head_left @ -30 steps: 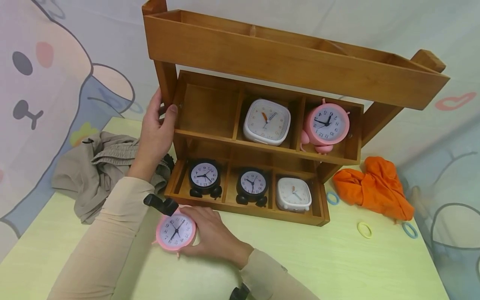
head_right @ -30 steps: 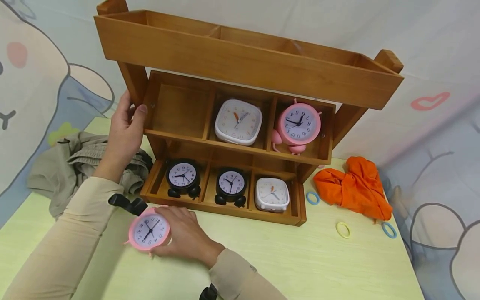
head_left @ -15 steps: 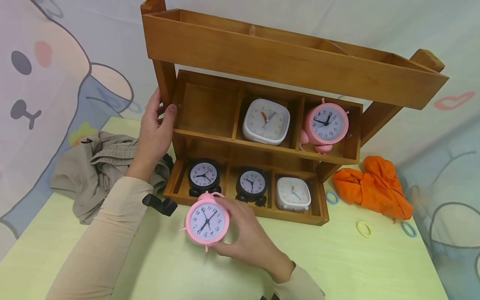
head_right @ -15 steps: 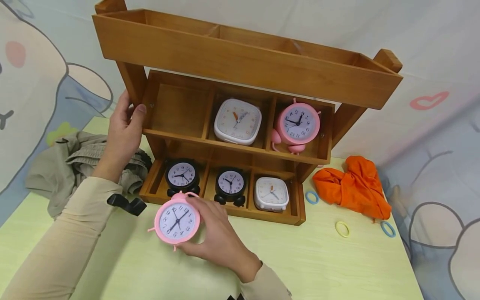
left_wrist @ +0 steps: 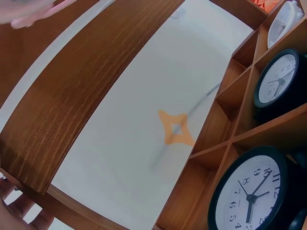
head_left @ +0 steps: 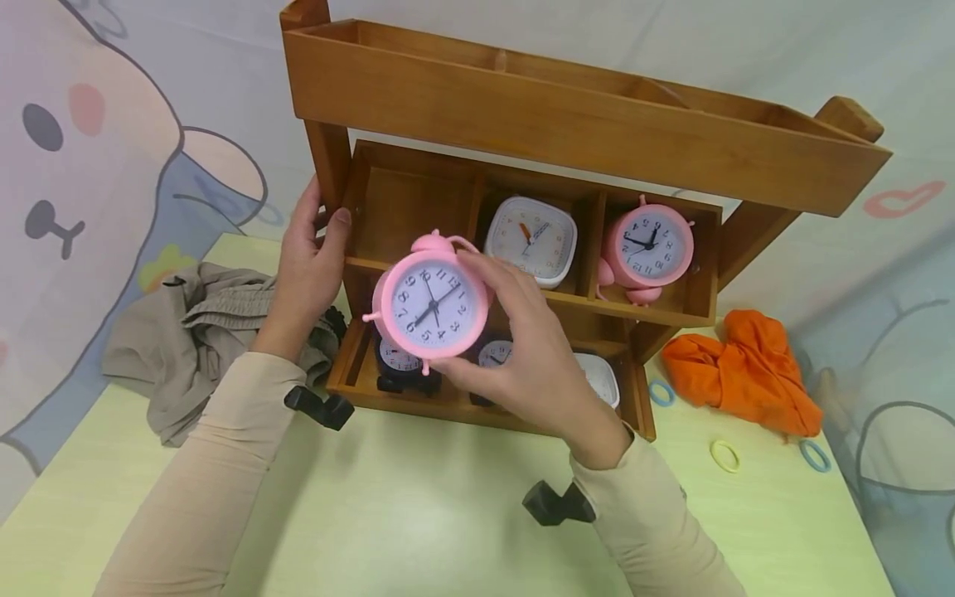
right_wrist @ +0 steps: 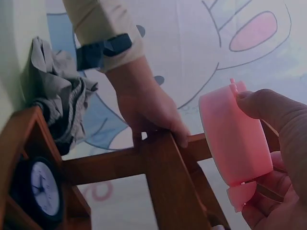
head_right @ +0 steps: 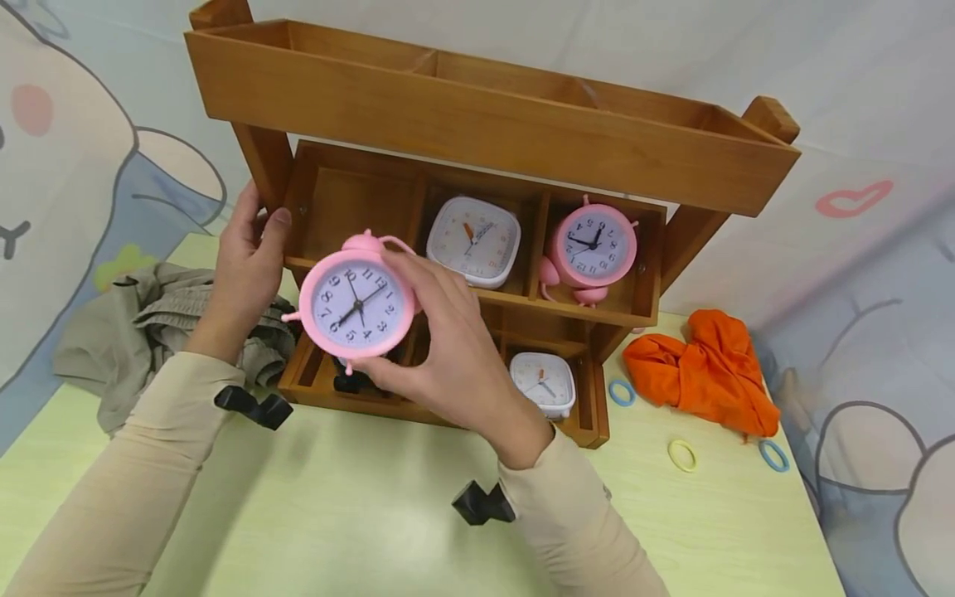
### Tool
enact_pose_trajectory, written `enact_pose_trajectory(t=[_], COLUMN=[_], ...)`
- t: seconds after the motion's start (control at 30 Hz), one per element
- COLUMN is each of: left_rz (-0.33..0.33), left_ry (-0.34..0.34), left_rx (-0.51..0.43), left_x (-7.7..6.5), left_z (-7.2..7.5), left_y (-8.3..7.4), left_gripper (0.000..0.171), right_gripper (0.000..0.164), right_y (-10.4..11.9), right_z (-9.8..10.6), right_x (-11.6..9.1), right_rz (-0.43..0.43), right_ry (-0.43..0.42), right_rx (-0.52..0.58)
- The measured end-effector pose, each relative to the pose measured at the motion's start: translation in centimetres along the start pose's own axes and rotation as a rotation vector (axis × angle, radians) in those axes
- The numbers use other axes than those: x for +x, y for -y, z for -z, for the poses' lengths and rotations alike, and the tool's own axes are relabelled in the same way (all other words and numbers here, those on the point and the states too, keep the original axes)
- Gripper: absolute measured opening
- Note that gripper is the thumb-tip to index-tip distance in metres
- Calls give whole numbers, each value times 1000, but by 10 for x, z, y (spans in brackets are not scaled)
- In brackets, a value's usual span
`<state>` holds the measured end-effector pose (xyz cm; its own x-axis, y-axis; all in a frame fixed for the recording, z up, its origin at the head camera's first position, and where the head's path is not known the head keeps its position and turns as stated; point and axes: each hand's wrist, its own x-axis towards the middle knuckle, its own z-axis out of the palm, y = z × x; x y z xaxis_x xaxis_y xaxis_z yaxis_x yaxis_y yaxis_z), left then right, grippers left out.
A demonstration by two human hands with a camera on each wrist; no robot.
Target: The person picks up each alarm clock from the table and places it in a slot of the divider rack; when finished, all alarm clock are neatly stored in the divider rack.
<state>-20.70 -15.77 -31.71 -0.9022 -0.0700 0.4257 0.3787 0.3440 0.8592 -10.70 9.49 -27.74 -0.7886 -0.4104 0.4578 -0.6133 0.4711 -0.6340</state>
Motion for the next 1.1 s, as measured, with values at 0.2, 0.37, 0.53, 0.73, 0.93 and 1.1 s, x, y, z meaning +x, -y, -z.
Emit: enact_pose_trajectory(t=[0.2,0.37,0.53,0.73,0.93,1.1], left_rz=[18,39,11,-47,-60,-62], left_ry=[2,8,24,37,53,65], left_rx=[13,36,40,50,58,46], left_x=[1,2,1,2,3,3], left_z=[-1,-1,-1,-1,1,1], left_y=[2,2,0,0,3,5], left_gripper=[54,55,56,54,54,54], right_gripper=[92,92,91,89,91,94], right_y=[2,-2,-8,-14,-15,-14], right_z=[6,5,3,1,-5,-5], right_x=[39,66,83,98,111,117], right_rz=[51,60,44,94,92,115], right_ry=[-11,-4,13,18,80,168], right_rx=[-63,-123,-201,-300,-365,-507])
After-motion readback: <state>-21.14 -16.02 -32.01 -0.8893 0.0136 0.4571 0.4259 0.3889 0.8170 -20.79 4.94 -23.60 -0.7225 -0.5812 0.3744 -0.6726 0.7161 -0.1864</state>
